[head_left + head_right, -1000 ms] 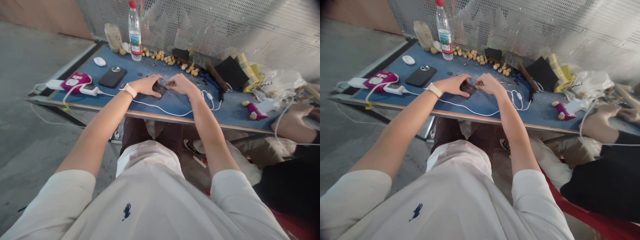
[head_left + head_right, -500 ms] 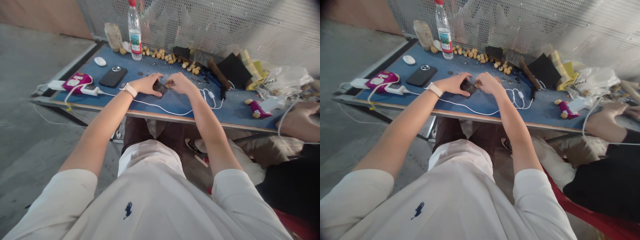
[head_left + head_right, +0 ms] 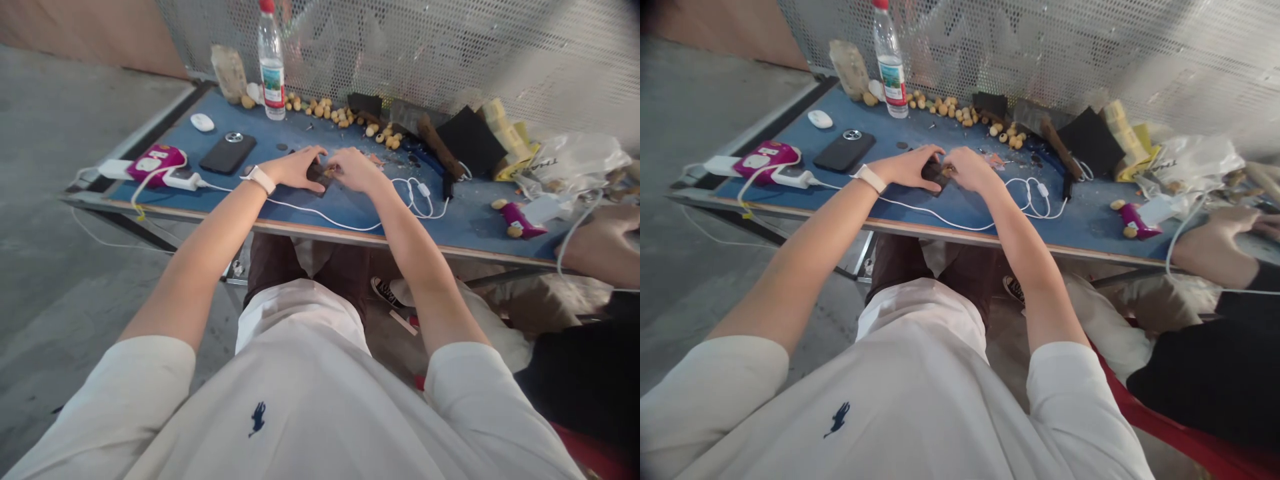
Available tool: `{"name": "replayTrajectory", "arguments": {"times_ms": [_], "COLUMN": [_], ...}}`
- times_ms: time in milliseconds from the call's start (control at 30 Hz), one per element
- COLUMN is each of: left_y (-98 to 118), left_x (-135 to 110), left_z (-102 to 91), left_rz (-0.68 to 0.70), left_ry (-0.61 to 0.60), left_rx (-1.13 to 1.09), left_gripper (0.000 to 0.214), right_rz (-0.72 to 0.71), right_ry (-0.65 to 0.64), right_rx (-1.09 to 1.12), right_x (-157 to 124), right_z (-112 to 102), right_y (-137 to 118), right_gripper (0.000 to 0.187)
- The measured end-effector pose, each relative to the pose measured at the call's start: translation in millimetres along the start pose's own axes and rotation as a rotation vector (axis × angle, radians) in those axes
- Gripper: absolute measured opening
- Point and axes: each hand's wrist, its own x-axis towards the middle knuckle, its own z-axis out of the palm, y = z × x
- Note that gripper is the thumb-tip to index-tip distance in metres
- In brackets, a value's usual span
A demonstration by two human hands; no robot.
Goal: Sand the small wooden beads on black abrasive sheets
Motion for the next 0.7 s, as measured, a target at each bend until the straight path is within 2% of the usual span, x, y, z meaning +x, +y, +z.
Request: {"name": "replayTrajectory", "arguments": {"times_ms": [167,267,367,500,567,700], "left_y": [3,2,4,10,12,10], "left_x": [-1,-3,-4,-7,-7,-7], "left_z": [-2.1,-2.6,-4.1,-7.0,-7.5,-5.1], "left_rz": [-0.015,-0.004,-0.03,-0.037,-0.053,-0.043], "left_ry": [0.022,0.043,0.019,0.011,0.025,0.055], "left_rx": [0.016,0.022,0.038,0.049,0.047,0.034], "left_gripper": [0.128,0.133,0.135,0.134,0.133,0.127], "right_rz": [0.193,0.22,0.207,0.209,0.179,0.134], "right_ry": [0.076,0.127,0.239,0.357,0.382,0.374], "right_rx": [-0.133,-0.115,0.045,0.342,0.486,0.66], "right_x": [22,17,1,-7,-4,2], "right_z": [15,12,6,7,13,23], "right_y": [-14,-13,3,29,38,40], "right_gripper": [0.039,0.043,0.049,0.085,0.097,0.098]}}
